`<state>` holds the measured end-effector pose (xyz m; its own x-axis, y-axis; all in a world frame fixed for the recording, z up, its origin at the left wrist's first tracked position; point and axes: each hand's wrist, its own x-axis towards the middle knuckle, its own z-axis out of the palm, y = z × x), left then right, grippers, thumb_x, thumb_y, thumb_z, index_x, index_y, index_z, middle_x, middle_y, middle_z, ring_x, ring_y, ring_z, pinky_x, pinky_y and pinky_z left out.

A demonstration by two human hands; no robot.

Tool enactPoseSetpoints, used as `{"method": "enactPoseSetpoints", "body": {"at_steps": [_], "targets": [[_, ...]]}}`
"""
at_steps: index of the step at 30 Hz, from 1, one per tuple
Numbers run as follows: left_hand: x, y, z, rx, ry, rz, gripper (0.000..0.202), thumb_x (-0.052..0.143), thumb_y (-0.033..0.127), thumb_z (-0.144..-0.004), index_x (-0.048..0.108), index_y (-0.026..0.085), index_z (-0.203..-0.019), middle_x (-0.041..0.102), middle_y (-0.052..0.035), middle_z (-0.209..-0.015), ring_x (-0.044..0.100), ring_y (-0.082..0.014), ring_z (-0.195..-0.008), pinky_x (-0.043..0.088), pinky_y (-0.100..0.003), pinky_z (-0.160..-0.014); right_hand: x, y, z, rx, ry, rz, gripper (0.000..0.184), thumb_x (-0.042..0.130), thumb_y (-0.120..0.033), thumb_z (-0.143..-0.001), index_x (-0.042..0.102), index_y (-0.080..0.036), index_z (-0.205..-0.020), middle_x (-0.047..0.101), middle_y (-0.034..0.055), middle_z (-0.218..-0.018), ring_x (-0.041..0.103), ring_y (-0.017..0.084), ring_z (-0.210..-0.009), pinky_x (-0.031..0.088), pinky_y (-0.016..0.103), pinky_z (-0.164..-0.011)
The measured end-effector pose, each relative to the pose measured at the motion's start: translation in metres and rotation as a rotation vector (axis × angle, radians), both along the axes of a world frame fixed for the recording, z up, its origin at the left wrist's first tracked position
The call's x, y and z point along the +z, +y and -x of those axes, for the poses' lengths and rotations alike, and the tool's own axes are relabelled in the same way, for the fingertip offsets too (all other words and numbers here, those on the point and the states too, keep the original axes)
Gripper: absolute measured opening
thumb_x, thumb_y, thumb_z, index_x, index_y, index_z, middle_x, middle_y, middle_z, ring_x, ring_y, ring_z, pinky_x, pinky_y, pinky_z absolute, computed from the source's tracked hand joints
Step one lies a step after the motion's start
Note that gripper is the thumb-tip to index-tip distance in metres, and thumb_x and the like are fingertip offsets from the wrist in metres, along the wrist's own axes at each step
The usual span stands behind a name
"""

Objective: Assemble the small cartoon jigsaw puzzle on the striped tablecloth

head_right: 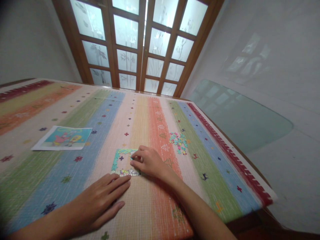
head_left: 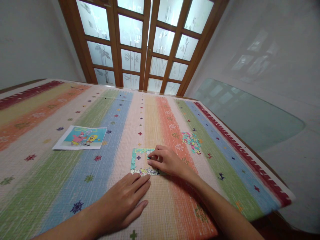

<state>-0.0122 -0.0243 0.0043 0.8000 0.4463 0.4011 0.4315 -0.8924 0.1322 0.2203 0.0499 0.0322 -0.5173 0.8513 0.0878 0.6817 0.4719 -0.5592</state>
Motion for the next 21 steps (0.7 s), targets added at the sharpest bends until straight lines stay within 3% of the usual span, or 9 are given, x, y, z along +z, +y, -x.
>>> {"method": "enactPoseSetpoints", "body": {"at_steps": [21], "targets": [[-0.0008,0.0004,-0.0008,-0.007,-0.007,-0.015,0.033,0.044,0.024,-0.106,0.06,0.01,-0.132,0.068,-0.0155,-0.131,0.064,-0.029,-0.109,0.056,-0.046,-0.094,-0.0059,-0.0013,0.0035,0.016,-0.003,-0.037,0.01,0.068,-0.021,-0.093,0.076,-0.018,-0.092,0.066,0.003,-0.08,0.059,0.016,-0.074,0.043,0.029,-0.072]]}}
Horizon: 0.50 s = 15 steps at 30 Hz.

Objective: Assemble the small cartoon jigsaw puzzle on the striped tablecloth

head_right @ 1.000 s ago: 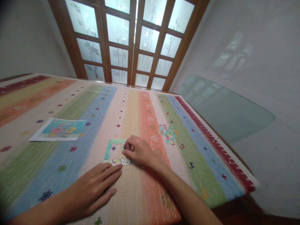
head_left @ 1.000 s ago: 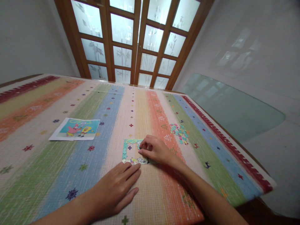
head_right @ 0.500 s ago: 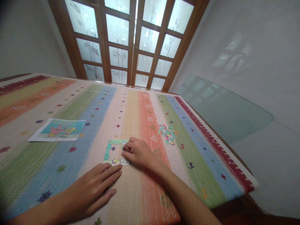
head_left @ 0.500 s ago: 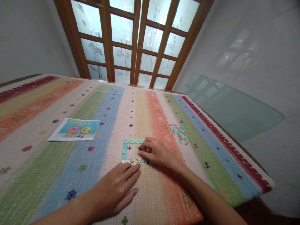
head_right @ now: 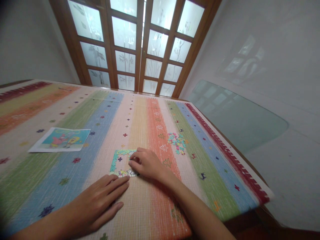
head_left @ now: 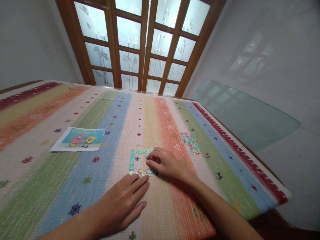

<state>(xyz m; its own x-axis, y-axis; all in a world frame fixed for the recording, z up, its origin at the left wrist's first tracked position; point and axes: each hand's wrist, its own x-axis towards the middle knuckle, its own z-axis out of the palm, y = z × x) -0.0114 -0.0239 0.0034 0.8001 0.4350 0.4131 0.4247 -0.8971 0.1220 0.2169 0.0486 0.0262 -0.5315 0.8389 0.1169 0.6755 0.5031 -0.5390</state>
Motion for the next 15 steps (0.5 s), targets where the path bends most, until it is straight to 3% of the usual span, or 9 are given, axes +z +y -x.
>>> {"method": "enactPoseSetpoints", "body": {"at_steps": [6,11,15], "targets": [[0.0,0.0,0.003,-0.004,-0.023,-0.003,0.037,0.046,0.024,-0.105,0.057,0.011,-0.137,0.068,-0.0152,-0.133,0.064,-0.028,-0.11,0.055,-0.045,-0.095,0.003,0.018,-0.022,-0.11,0.06,-0.113,0.014,0.064,-0.023,-0.094,0.076,-0.018,-0.098,0.068,0.0048,-0.084,0.059,0.016,-0.073,0.045,0.029,-0.071],[-0.001,0.001,0.003,-0.004,-0.033,-0.029,0.037,0.044,0.023,-0.106,0.057,0.01,-0.137,0.068,-0.0147,-0.132,0.064,-0.0275,-0.11,0.055,-0.045,-0.095,0.002,0.05,-0.079,-0.414,-0.093,-0.301,0.017,0.061,-0.019,-0.091,0.077,-0.018,-0.093,0.071,0.0064,-0.085,0.063,0.019,-0.077,0.045,0.031,-0.075],[-0.002,0.0,0.003,-0.003,-0.034,-0.013,0.037,0.044,0.022,-0.105,0.056,0.011,-0.138,0.068,-0.0146,-0.133,0.065,-0.0275,-0.11,0.056,-0.046,-0.096,0.001,0.062,-0.126,-0.617,-0.289,-0.271,0.031,0.052,-0.015,-0.092,0.08,-0.015,-0.106,0.074,0.0125,-0.096,0.068,0.023,-0.087,0.047,0.031,-0.08]]}}
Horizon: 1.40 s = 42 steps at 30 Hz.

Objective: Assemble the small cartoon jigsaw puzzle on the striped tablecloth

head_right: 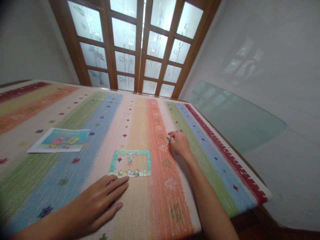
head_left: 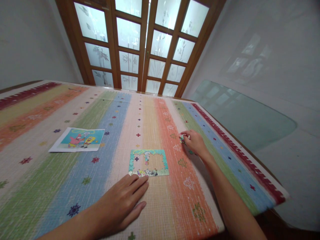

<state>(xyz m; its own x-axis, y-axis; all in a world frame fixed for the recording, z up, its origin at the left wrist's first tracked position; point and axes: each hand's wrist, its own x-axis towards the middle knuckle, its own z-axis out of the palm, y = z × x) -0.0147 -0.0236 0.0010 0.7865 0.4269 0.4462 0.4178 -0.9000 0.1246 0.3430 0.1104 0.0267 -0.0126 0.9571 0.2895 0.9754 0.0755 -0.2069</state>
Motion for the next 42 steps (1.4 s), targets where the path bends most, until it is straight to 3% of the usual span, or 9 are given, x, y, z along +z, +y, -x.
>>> {"method": "enactPoseSetpoints", "body": {"at_steps": [6,12,15,19,24,29,35,39,42], "targets": [[-0.001,0.001,0.0,-0.006,-0.001,0.006,0.038,0.045,0.023,-0.105,0.056,0.012,-0.14,0.068,-0.0147,-0.134,0.065,-0.0279,-0.111,0.057,-0.047,-0.096,0.004,0.002,-0.047,0.037,-0.032,0.257,0.037,0.051,-0.011,-0.089,0.083,-0.019,-0.107,0.075,0.0103,-0.095,0.069,0.022,-0.088,0.049,0.029,-0.081],[0.001,0.002,0.001,0.001,0.018,-0.026,0.037,0.042,0.023,-0.106,0.057,0.011,-0.137,0.07,-0.0134,-0.132,0.066,-0.0269,-0.111,0.058,-0.044,-0.096,0.006,-0.002,-0.077,-0.031,0.039,0.235,0.024,0.062,-0.017,-0.082,0.081,-0.017,-0.096,0.072,0.007,-0.08,0.065,0.021,-0.076,0.049,0.03,-0.075],[0.0,0.001,0.001,-0.007,0.01,-0.01,0.037,0.044,0.024,-0.106,0.057,0.012,-0.138,0.07,-0.0135,-0.133,0.066,-0.0268,-0.112,0.058,-0.045,-0.096,0.006,-0.004,-0.08,-0.058,0.046,0.228,0.019,0.064,-0.021,-0.081,0.08,-0.017,-0.09,0.07,0.0065,-0.077,0.063,0.021,-0.071,0.048,0.031,-0.073],[0.0,0.001,0.002,-0.003,0.009,-0.01,0.037,0.044,0.023,-0.106,0.057,0.012,-0.138,0.07,-0.0132,-0.133,0.066,-0.0268,-0.112,0.058,-0.045,-0.097,0.006,-0.004,-0.074,-0.044,0.069,0.162,0.026,0.065,-0.024,-0.083,0.081,-0.016,-0.102,0.07,0.0073,-0.081,0.062,0.021,-0.074,0.048,0.032,-0.076],[0.001,0.002,0.002,-0.003,0.011,-0.015,0.037,0.044,0.023,-0.106,0.057,0.011,-0.139,0.069,-0.0142,-0.133,0.066,-0.0277,-0.112,0.058,-0.046,-0.096,0.006,-0.007,-0.076,0.018,0.096,0.232,0.029,0.073,-0.026,-0.078,0.08,-0.02,-0.105,0.07,0.0047,-0.084,0.062,0.02,-0.075,0.049,0.03,-0.073],[-0.001,0.002,0.003,0.0,0.0,-0.001,0.038,0.045,0.024,-0.106,0.056,0.014,-0.141,0.069,-0.0127,-0.135,0.066,-0.0271,-0.114,0.057,-0.045,-0.098,0.008,-0.011,-0.083,-0.076,0.053,0.174,0.026,0.07,-0.019,-0.077,0.081,-0.02,-0.101,0.072,0.006,-0.087,0.063,0.02,-0.074,0.048,0.029,-0.072],[-0.002,0.003,0.003,-0.015,-0.023,0.004,0.038,0.045,0.025,-0.107,0.056,0.015,-0.142,0.069,-0.0124,-0.134,0.066,-0.0268,-0.113,0.057,-0.045,-0.098,0.016,-0.015,-0.078,0.037,0.085,0.242,0.019,0.068,-0.02,-0.078,0.083,-0.021,-0.09,0.072,0.0065,-0.089,0.062,0.018,-0.073,0.049,0.028,-0.07],[0.0,0.003,0.003,-0.014,-0.004,-0.023,0.037,0.043,0.025,-0.107,0.057,0.014,-0.14,0.069,-0.0125,-0.134,0.066,-0.0271,-0.113,0.058,-0.045,-0.098,0.015,-0.017,-0.084,-0.071,0.001,0.239,0.026,0.063,-0.007,-0.071,0.082,-0.02,-0.082,0.073,0.0064,-0.085,0.064,0.019,-0.076,0.048,0.028,-0.074],[0.0,0.002,0.003,-0.013,-0.002,-0.018,0.037,0.044,0.024,-0.107,0.056,0.014,-0.141,0.069,-0.0124,-0.134,0.066,-0.0268,-0.113,0.058,-0.045,-0.098,0.012,-0.017,-0.088,-0.143,-0.014,0.179,0.023,0.065,-0.012,-0.074,0.082,-0.019,-0.088,0.073,0.0068,-0.083,0.065,0.02,-0.076,0.048,0.03,-0.073]]}}
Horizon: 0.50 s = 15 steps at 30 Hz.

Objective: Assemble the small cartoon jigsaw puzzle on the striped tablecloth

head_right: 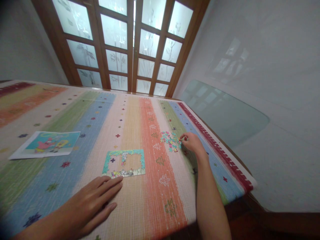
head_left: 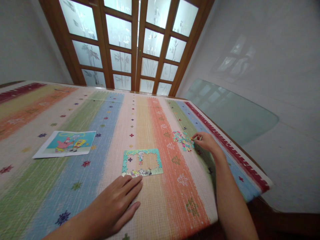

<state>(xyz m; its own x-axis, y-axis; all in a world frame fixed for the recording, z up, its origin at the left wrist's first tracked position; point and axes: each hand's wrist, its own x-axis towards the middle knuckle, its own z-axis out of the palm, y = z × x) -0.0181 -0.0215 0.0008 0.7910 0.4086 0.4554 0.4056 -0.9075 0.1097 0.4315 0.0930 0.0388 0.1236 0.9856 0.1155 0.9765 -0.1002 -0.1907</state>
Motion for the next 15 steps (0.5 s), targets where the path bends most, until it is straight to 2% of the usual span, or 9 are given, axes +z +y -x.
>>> {"method": "enactPoseSetpoints", "body": {"at_steps": [4,9,12,15], "targets": [[-0.0014,0.0002,0.0007,-0.001,-0.017,0.009,0.038,0.046,0.023,-0.106,0.056,0.015,-0.142,0.069,-0.0121,-0.134,0.065,-0.0268,-0.114,0.058,-0.045,-0.098,-0.0023,0.0008,-0.0003,0.003,0.017,0.009,0.018,0.07,-0.026,-0.079,0.083,-0.02,-0.09,0.072,0.0056,-0.075,0.065,0.021,-0.072,0.049,0.031,-0.072],[-0.0013,0.0006,0.001,-0.001,-0.017,0.001,0.038,0.045,0.025,-0.107,0.056,0.015,-0.142,0.069,-0.0117,-0.135,0.065,-0.0265,-0.115,0.058,-0.045,-0.099,-0.0018,-0.0007,-0.0037,-0.006,0.031,0.076,0.021,0.07,-0.02,-0.078,0.085,-0.022,-0.093,0.072,0.0026,-0.072,0.066,0.019,-0.067,0.049,0.029,-0.068],[-0.0011,0.0007,0.0014,0.003,-0.01,0.0,0.038,0.046,0.025,-0.107,0.057,0.015,-0.142,0.069,-0.0114,-0.135,0.065,-0.0263,-0.115,0.057,-0.044,-0.099,0.0001,-0.0021,-0.0039,-0.028,0.006,0.065,0.027,0.069,-0.015,-0.078,0.086,-0.021,-0.098,0.074,0.0041,-0.076,0.067,0.02,-0.07,0.049,0.028,-0.07],[-0.0012,0.0011,0.001,0.002,-0.006,-0.001,0.038,0.046,0.025,-0.106,0.057,0.014,-0.141,0.069,-0.0118,-0.135,0.065,-0.0262,-0.115,0.058,-0.043,-0.098,0.0018,-0.0021,0.0004,0.024,0.023,0.044,0.029,0.067,-0.015,-0.08,0.086,-0.021,-0.101,0.077,0.0065,-0.084,0.068,0.021,-0.075,0.051,0.028,-0.073]]}}
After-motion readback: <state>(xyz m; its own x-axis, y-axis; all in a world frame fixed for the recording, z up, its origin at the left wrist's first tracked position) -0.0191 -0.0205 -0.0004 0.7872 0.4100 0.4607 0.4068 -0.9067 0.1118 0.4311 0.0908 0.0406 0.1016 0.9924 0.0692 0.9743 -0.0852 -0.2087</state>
